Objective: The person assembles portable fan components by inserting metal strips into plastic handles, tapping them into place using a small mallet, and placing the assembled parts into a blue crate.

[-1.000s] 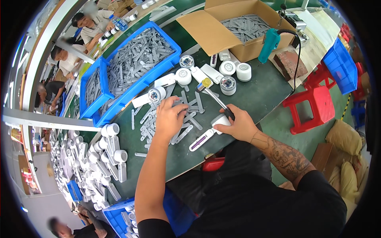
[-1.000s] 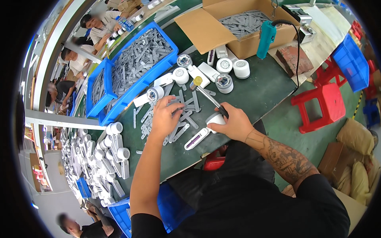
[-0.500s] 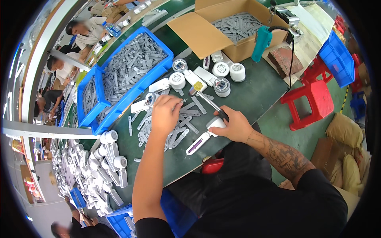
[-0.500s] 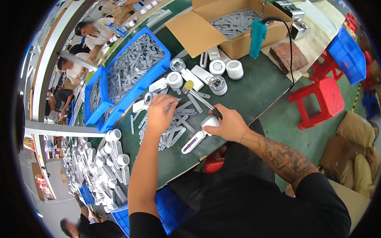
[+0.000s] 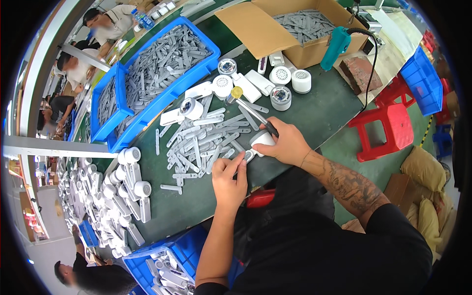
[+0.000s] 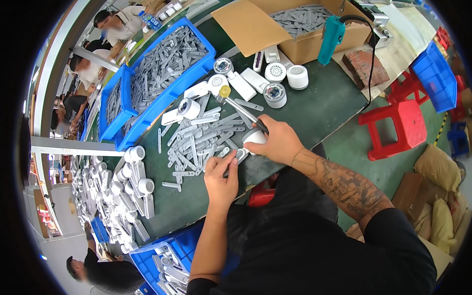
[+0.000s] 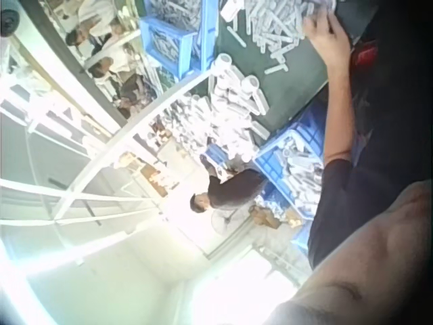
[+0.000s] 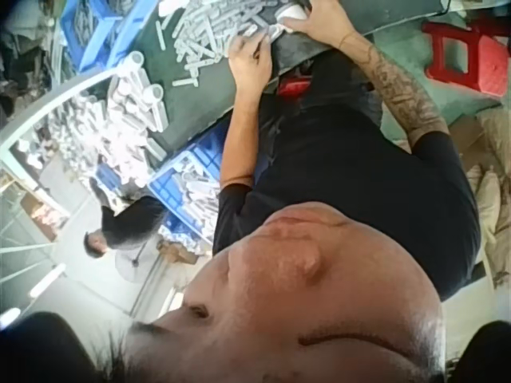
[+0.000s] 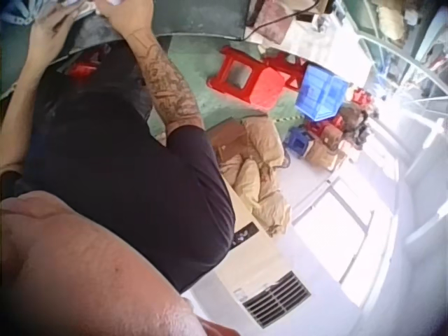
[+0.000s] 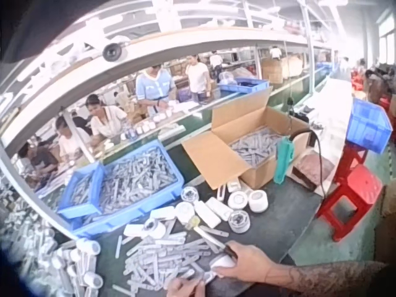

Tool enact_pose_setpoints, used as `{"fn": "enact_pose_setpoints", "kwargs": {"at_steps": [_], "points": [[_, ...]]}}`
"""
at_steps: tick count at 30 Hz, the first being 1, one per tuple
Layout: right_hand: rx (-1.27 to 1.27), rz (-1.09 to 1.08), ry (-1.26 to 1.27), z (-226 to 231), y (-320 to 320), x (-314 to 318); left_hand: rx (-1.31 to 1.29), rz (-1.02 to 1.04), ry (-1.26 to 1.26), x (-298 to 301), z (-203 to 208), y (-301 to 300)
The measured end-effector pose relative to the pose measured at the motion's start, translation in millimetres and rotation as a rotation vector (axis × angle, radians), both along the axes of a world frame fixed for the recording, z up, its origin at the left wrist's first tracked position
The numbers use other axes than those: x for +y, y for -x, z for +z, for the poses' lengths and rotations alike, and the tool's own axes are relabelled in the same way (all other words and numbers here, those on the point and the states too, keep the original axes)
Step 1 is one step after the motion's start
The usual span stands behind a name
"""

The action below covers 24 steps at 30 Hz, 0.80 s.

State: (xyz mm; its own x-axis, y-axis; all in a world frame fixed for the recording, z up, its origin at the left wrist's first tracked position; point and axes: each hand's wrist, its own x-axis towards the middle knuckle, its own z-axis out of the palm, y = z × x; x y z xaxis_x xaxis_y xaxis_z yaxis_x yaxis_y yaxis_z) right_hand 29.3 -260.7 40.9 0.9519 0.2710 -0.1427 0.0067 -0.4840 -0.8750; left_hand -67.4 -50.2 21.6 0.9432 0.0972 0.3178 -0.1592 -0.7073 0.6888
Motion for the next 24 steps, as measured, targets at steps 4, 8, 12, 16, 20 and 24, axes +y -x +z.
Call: {"fn": "enact_pose_setpoints", "kwargs": {"at_steps": [4,8,12,16,20,24], "points": [[-0.078,-0.016,-0.05,-6.5,4.4,2.2,-0.094,0.023,0.055,-4.3,-2.7,-2.9],[-0.157,0.024,-0.072,4.0,21.3,-6.7,0.019,0.023,0.192,2.1,-7.4,-2.6],[-0.332,0.146,0.017,30.4,50.2,-45.3,-0.019,0.016,0.316,0.7,-12.6,-4.2],[-0.235,0.267,0.201,53.2,64.3,-60.7,-0.011,0.015,0.325,3.2,-15.7,-5.8],[-0.25,0.222,0.17,61.6,73.9,-57.5,0.005,0.007,0.322,4.1,-15.5,-6.0],[-0.212,0.277,0.348,37.6,73.0,-57.4,-0.026,-0.021,0.334,5.4,-16.7,-6.4]]}}
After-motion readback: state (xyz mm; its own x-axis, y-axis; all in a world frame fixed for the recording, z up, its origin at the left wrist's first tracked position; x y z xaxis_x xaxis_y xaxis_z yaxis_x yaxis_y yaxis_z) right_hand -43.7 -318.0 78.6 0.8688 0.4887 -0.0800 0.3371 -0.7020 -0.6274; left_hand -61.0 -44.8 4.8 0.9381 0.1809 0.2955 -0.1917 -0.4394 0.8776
